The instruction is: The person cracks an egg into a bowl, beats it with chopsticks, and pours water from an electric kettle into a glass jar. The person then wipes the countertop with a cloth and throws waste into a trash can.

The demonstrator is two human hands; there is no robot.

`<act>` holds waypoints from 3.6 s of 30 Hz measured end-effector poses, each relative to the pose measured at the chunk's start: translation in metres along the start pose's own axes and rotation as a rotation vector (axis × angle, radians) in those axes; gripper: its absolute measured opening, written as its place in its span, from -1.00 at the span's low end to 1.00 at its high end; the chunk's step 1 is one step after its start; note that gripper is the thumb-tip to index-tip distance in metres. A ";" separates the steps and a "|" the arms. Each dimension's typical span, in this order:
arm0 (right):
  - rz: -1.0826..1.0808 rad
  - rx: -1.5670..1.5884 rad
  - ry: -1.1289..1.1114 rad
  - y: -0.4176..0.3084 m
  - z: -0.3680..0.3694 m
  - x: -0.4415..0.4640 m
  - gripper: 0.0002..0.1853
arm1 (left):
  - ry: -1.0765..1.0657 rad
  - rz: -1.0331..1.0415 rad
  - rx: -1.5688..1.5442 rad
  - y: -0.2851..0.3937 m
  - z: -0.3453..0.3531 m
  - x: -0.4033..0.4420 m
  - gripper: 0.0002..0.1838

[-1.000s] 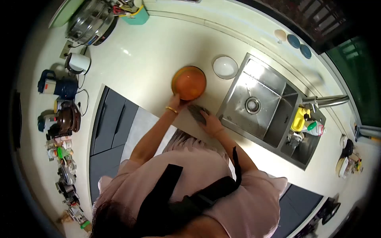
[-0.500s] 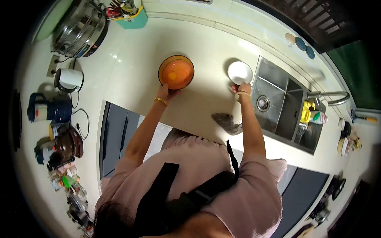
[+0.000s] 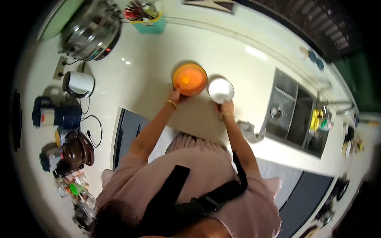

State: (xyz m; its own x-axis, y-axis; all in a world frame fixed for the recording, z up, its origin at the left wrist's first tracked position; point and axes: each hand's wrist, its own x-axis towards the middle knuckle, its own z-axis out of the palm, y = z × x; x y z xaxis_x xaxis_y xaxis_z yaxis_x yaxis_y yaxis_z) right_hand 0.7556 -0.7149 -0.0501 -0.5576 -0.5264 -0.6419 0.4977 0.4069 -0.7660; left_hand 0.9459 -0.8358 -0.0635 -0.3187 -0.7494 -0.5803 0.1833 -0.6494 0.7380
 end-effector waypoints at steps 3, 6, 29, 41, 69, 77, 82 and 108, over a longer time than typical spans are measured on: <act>-0.079 -0.169 -0.037 0.001 -0.004 -0.006 -0.65 | 0.057 -0.060 0.009 0.019 0.007 -0.024 -0.51; 0.078 -0.308 -0.169 -0.014 -0.017 -0.010 -0.57 | 0.037 -0.182 0.055 0.034 0.009 -0.045 -0.48; -0.313 -0.167 0.129 -0.020 0.052 -0.081 -0.83 | 0.467 0.818 0.994 0.389 -0.088 0.153 -0.52; -0.382 -0.271 0.261 -0.008 0.061 -0.097 -0.81 | 0.492 1.213 1.360 0.470 -0.106 0.141 -0.68; -0.520 0.123 -0.334 -0.115 0.002 -0.103 -0.65 | 0.123 0.200 0.381 0.063 -0.022 -0.064 -0.63; -0.603 -0.140 -0.269 -0.063 0.032 -0.078 -0.80 | -0.111 -0.171 -0.004 0.009 -0.007 -0.009 -0.58; -0.519 -0.076 -0.293 -0.071 0.034 -0.090 -0.79 | -0.086 -0.089 0.037 0.016 -0.010 -0.008 -0.62; -0.532 0.112 -0.312 -0.123 -0.240 -0.144 -0.70 | -0.352 0.269 0.582 0.000 0.222 -0.110 -0.46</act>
State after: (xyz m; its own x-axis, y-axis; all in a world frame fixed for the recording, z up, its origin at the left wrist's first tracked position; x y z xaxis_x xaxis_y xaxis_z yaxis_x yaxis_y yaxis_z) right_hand 0.6154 -0.5098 0.1280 -0.5361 -0.8356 -0.1198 0.2810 -0.0429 -0.9587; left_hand 0.7744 -0.7246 0.0765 -0.6300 -0.7240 -0.2808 -0.1959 -0.2017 0.9597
